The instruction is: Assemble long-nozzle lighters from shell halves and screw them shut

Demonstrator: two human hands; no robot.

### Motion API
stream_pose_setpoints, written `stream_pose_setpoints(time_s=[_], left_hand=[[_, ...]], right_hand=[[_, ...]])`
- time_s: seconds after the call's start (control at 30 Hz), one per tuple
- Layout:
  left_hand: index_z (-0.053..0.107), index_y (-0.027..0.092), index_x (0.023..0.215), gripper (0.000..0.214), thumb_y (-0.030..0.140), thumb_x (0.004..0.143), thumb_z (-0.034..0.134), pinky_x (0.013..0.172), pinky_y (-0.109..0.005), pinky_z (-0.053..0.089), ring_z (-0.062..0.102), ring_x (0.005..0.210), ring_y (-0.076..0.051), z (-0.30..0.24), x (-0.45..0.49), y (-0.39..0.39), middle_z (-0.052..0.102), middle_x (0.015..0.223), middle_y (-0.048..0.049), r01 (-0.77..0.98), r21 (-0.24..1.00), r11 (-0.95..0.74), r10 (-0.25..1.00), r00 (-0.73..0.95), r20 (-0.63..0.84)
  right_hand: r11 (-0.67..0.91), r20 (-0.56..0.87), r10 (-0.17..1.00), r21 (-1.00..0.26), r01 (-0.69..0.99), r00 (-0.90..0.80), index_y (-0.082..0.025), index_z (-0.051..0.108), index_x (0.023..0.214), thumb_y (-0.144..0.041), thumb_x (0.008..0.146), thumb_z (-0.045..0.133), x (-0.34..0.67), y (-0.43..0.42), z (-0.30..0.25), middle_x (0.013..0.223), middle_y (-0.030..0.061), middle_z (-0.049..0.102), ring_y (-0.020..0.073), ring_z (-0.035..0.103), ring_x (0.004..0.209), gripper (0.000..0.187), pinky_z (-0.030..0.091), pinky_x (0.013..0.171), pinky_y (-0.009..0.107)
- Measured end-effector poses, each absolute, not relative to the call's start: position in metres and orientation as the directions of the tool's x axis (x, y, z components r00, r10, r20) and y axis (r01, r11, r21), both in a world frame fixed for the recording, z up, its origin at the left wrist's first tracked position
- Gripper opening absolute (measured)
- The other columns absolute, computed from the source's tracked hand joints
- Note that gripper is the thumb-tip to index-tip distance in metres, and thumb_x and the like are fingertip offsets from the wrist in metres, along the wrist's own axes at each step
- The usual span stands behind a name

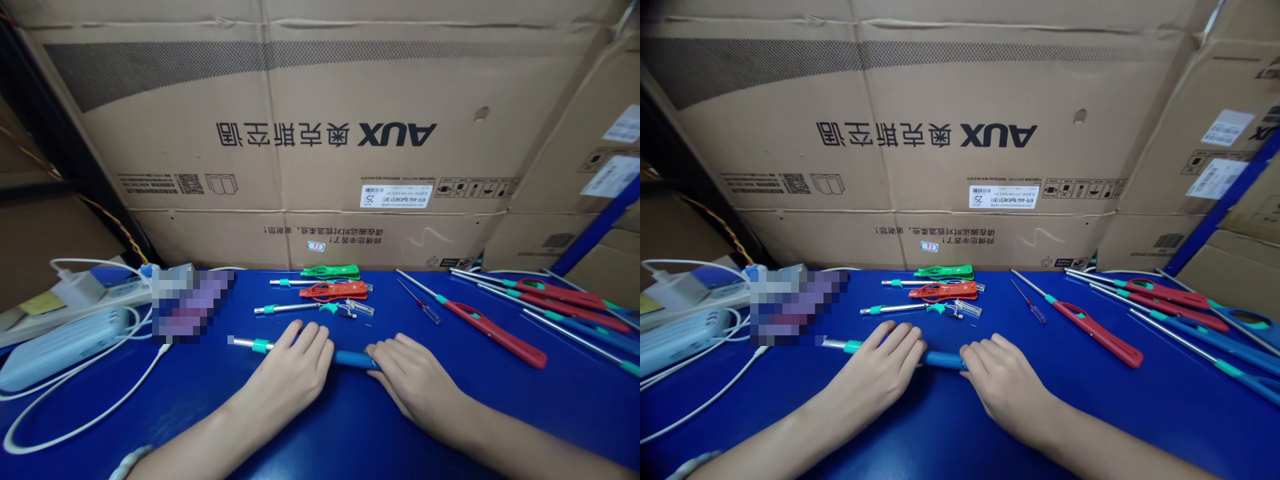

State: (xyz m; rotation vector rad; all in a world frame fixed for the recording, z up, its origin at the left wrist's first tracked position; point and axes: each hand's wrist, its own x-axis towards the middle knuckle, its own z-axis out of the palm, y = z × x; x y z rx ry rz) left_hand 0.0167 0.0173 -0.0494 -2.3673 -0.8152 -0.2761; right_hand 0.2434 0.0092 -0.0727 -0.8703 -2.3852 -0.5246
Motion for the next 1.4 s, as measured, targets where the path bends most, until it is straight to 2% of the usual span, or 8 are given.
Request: stream_pose_setpoints(time_s=[0.17,0.37,0.53,0.63,0.83,0.97,1.17,1.4], left_hand=[[0.057,0.009,0.097,0.022,0.002,0.088,0.039,0.088,-0.043,0.039,0.055,0.093,-0.028,-0.050,0.018,0.013,0.061,0.098,-0.0135,0.641,-0.455,-0.618,0.509,0.767,0.391],[0.057,0.009,0.103,0.027,0.002,0.088,0.035,0.093,-0.043,0.036,0.055,0.101,-0.028,-0.055,0.023,0.007,0.062,0.105,-0.0144,0.652,-0.430,-0.624,0.483,0.755,0.444],[0.057,0.009,0.106,0.026,0.006,0.091,0.036,0.097,-0.042,0.033,0.055,0.102,-0.026,-0.061,0.025,0.001,0.063,0.103,-0.0125,0.602,-0.410,-0.685,0.391,0.779,0.490],[0.057,0.009,0.106,0.021,0.009,0.092,0.041,0.099,-0.042,0.031,0.055,0.102,-0.026,-0.064,0.025,0.001,0.063,0.102,-0.0123,0.579,-0.396,-0.712,0.370,0.790,0.489],[0.059,0.013,0.111,0.020,0.019,0.095,0.048,0.100,-0.042,0.032,0.053,0.111,-0.026,-0.060,0.023,0.004,0.064,0.111,-0.0096,0.627,-0.347,-0.698,0.429,0.754,0.497],[0.053,0.015,0.125,0.035,0.032,0.095,0.052,0.100,-0.047,0.032,0.048,0.120,-0.031,-0.043,0.014,0.015,0.058,0.127,-0.0106,0.749,-0.279,-0.600,0.555,0.642,0.529],[0.055,0.009,0.121,0.033,0.029,0.095,0.051,0.098,-0.053,0.031,0.047,0.118,-0.035,-0.029,-0.013,0.048,0.057,0.122,-0.0165,0.781,-0.279,-0.558,0.647,0.621,0.443],[0.057,0.015,0.114,0.026,0.031,0.099,0.044,0.099,-0.053,0.028,0.044,0.120,-0.032,-0.025,-0.028,0.061,0.058,0.116,-0.0144,0.725,-0.297,-0.621,0.633,0.688,0.355]], right_hand=[[0.765,0.594,0.462,0.109,0.635,-0.659,-0.012,0.059,0.101,-0.018,0.098,0.036,0.242,0.003,-0.068,0.081,0.0069,0.070,0.0181,0.063,0.068,0.024,0.043,0.072,0.033],[0.685,0.609,0.451,0.232,0.691,-0.652,-0.009,0.060,0.107,-0.023,0.101,0.027,0.233,-0.003,-0.072,0.085,0.0082,0.071,0.0225,0.065,0.076,0.036,0.039,0.080,0.039],[0.667,0.570,0.414,0.342,0.663,-0.710,-0.008,0.062,0.106,-0.021,0.102,0.025,0.232,-0.006,-0.070,0.077,0.0080,0.069,0.0212,0.063,0.067,0.039,0.041,0.074,0.038],[0.672,0.562,0.411,0.345,0.655,-0.718,-0.009,0.063,0.102,-0.016,0.101,0.028,0.233,-0.006,-0.069,0.078,0.0089,0.069,0.0204,0.063,0.066,0.036,0.042,0.071,0.036],[0.687,0.593,0.441,0.261,0.678,-0.674,-0.013,0.062,0.096,-0.024,0.104,0.022,0.238,0.003,-0.072,0.074,0.0057,0.069,0.0170,0.064,0.065,0.042,0.041,0.069,0.032],[0.631,0.609,0.510,0.216,0.746,-0.607,-0.015,0.063,0.091,-0.030,0.104,0.023,0.249,0.019,-0.074,0.074,0.0064,0.070,0.0164,0.063,0.061,0.044,0.040,0.064,0.030],[0.580,0.569,0.579,0.214,0.786,-0.583,-0.016,0.061,0.087,-0.034,0.104,0.020,0.259,0.032,-0.072,0.070,0.0050,0.068,0.0162,0.060,0.057,0.049,0.035,0.058,0.029],[0.559,0.563,0.600,0.214,0.801,-0.569,-0.017,0.060,0.087,-0.034,0.104,0.019,0.258,0.030,-0.073,0.070,0.0046,0.067,0.0156,0.060,0.058,0.048,0.034,0.060,0.029]])
